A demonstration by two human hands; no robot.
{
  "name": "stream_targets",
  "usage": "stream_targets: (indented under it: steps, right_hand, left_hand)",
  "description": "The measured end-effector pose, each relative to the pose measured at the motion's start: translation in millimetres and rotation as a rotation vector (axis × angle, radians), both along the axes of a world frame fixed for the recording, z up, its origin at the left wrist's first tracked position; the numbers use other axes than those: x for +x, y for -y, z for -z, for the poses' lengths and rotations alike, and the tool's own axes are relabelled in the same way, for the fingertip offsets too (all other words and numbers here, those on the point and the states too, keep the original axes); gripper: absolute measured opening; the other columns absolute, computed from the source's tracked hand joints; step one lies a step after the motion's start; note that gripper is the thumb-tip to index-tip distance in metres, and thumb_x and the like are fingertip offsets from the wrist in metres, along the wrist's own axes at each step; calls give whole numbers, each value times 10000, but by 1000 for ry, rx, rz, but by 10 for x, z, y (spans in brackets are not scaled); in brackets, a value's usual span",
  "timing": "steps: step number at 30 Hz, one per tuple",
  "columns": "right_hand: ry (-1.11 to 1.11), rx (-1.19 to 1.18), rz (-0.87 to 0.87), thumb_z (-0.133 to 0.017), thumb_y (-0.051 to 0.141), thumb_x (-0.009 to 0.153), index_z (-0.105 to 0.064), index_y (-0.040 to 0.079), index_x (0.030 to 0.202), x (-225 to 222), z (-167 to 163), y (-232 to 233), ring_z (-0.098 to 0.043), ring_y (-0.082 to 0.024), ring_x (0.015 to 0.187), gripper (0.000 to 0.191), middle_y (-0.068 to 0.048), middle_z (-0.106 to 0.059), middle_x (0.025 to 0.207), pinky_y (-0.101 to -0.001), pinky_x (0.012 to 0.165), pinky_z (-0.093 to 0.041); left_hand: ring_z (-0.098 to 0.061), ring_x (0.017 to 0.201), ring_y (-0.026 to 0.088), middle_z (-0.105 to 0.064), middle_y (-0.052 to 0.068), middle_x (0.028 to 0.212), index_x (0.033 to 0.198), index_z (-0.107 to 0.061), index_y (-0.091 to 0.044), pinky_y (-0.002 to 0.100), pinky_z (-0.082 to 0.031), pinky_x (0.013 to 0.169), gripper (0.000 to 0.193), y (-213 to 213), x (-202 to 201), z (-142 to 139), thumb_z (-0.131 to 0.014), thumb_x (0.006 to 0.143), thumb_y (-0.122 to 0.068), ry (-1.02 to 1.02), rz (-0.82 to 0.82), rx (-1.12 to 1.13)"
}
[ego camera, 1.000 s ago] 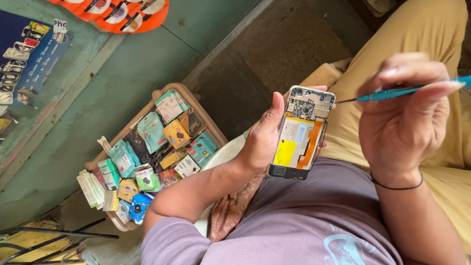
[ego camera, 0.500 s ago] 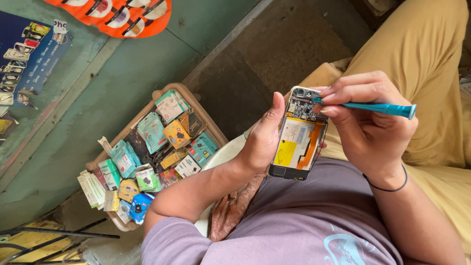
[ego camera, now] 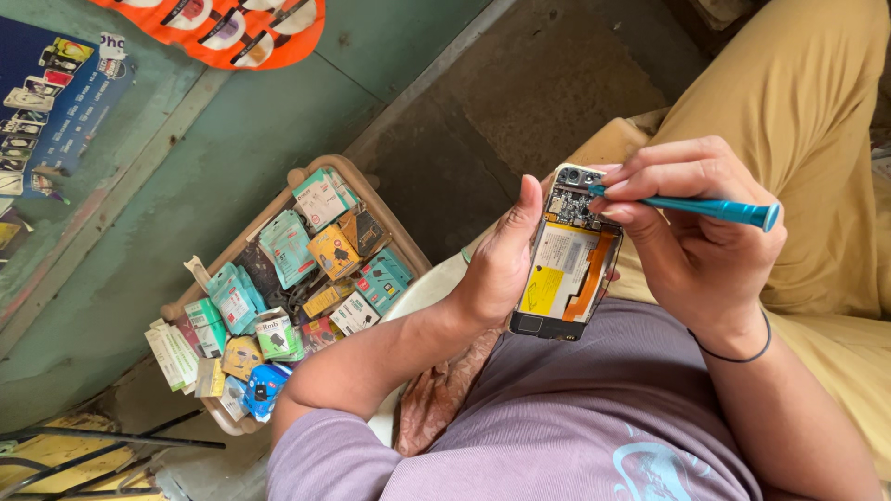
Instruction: The person sits in a reclined chair repairing a disassembled smartphone. They use a screwdriver to work on screws and components on the exposed logic board, then use their fingers to pry and reposition internal parts including the battery and flex cables, holding the phone steady with the other hand.
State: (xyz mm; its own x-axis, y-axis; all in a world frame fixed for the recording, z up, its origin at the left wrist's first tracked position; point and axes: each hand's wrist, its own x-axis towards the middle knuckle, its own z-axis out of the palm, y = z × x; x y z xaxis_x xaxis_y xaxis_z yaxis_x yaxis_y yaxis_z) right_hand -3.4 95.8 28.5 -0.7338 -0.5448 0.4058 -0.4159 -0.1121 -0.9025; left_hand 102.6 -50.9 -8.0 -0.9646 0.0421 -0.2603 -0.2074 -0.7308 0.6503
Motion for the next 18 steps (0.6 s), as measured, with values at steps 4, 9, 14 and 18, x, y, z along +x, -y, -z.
stream_targets:
  steps: [4,9,14,18]
  right_hand:
    - [5,1,-17,-715,-105,964,-615,-48,1037,1,-7,-3,-710,-197,968,136,-152,-624,1098,-290,844,-642]
    - [0,6,-16,-715,-106,961,-615,-49,1043,2,-11,-6,-710,-202,983,142,-157,-622,1100,-289,840,-643]
    - [-16,11,-11,-716,-105,964,-612,-48,1039,0,-6,-13,-716,-195,964,140,-157,-627,1091,-282,825,-640]
    - [-23,11,-21,-719,-106,953,-613,-53,1044,-14,-28,3,-709,-195,938,149,-167,-627,1097,-294,844,-643]
  left_hand:
    - [-703,970,262,-645,143,1213,1592,-404,-66,382,-599,829,758,-8,-2,10,-284,1116,-643,4,-3,24]
    - [-700,972,259,-644,141,1235,1597,-410,-59,382,-599,837,754,-10,-1,9,-285,1129,-637,-3,-15,14]
    - [-698,968,249,-643,132,1237,1593,-404,-68,374,-597,830,753,-14,-9,-3,-286,1117,-639,-2,-6,31]
    - [-697,968,245,-641,132,1232,1593,-400,-72,368,-596,823,754,-3,-8,-1,-290,1114,-643,-12,2,23]
